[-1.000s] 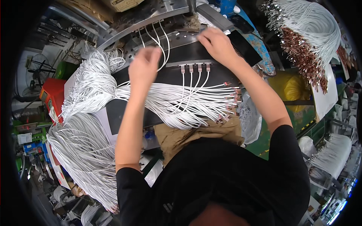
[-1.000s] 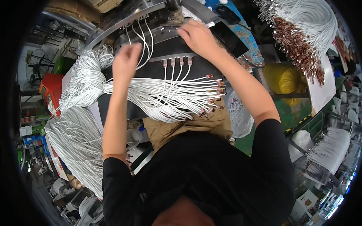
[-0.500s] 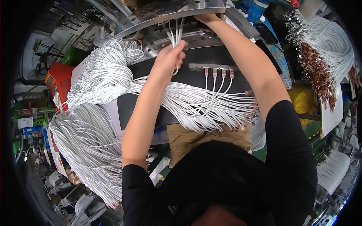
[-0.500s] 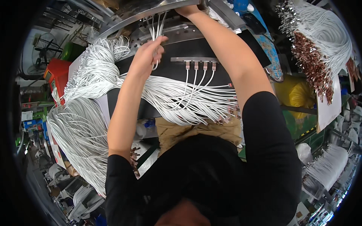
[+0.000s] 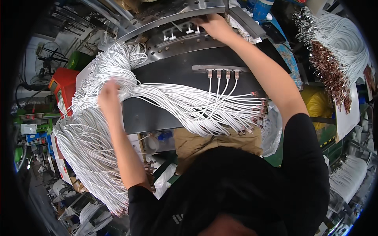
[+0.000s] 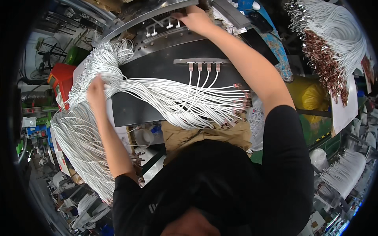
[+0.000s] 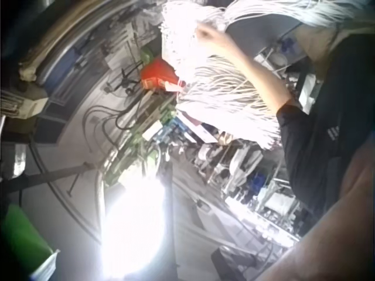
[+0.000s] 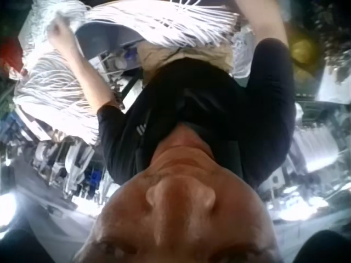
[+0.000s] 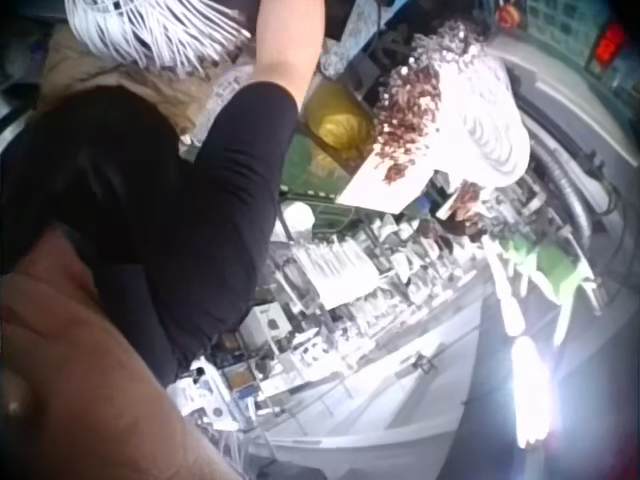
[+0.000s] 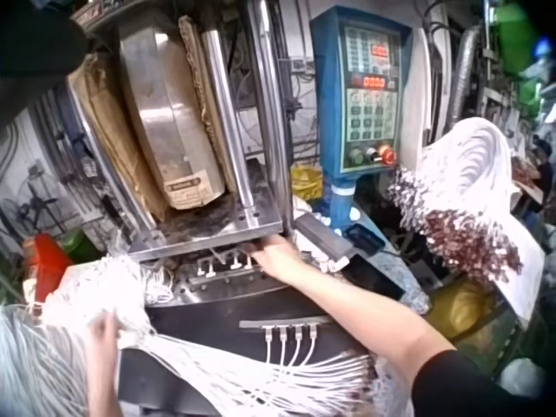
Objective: Arranging and inserting bundles of white cables into an assembly fixture for processing.
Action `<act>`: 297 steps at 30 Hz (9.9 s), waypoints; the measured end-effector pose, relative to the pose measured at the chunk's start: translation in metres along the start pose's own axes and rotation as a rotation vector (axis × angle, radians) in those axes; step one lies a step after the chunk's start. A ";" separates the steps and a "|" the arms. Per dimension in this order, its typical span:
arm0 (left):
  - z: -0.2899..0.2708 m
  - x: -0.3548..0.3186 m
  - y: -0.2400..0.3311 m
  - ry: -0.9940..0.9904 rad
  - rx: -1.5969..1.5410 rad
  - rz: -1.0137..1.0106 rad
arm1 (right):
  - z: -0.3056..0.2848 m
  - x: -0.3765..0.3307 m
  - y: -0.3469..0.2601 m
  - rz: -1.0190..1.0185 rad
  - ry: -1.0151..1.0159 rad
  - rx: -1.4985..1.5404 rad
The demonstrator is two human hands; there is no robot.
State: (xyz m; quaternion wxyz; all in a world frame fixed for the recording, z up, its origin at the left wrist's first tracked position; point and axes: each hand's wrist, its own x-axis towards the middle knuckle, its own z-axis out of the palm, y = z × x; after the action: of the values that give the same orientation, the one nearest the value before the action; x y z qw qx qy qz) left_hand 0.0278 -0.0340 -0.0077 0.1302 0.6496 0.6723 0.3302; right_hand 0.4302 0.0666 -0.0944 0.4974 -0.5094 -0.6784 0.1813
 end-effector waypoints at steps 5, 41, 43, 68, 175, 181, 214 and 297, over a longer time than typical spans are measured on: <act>0.088 -0.116 0.101 -0.350 -0.198 0.771 | -0.047 -0.081 -0.037 -0.144 0.050 -0.599; 0.165 0.053 0.122 -0.226 -0.006 0.392 | 0.031 0.039 -0.008 -0.179 -0.037 -0.482; 0.184 0.073 0.084 0.104 0.136 0.656 | 0.028 0.015 -0.047 -0.196 -0.082 -0.534; 0.192 0.046 0.069 0.040 0.100 0.564 | 0.059 -0.010 -0.051 -0.269 0.119 -0.841; 0.088 -0.028 0.107 -0.781 -0.441 0.480 | -0.084 -0.141 -0.191 0.199 -0.286 -0.559; 0.085 -0.020 0.050 -0.879 -0.035 0.386 | -0.082 -0.144 -0.153 -0.070 -0.335 -0.816; 0.112 -0.108 0.108 -1.397 -0.874 -0.258 | -0.075 -0.159 -0.117 -0.025 -0.101 -0.263; 0.187 -0.048 0.119 -1.016 -0.814 -0.309 | -0.079 -0.146 -0.046 0.567 -0.294 0.281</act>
State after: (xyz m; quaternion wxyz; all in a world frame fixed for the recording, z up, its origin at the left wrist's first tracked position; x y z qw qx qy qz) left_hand 0.2404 -0.0360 -0.0866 0.7114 0.5196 0.4343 0.1881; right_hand 0.4723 -0.1005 -0.0966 0.3897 -0.5726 -0.5425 0.4753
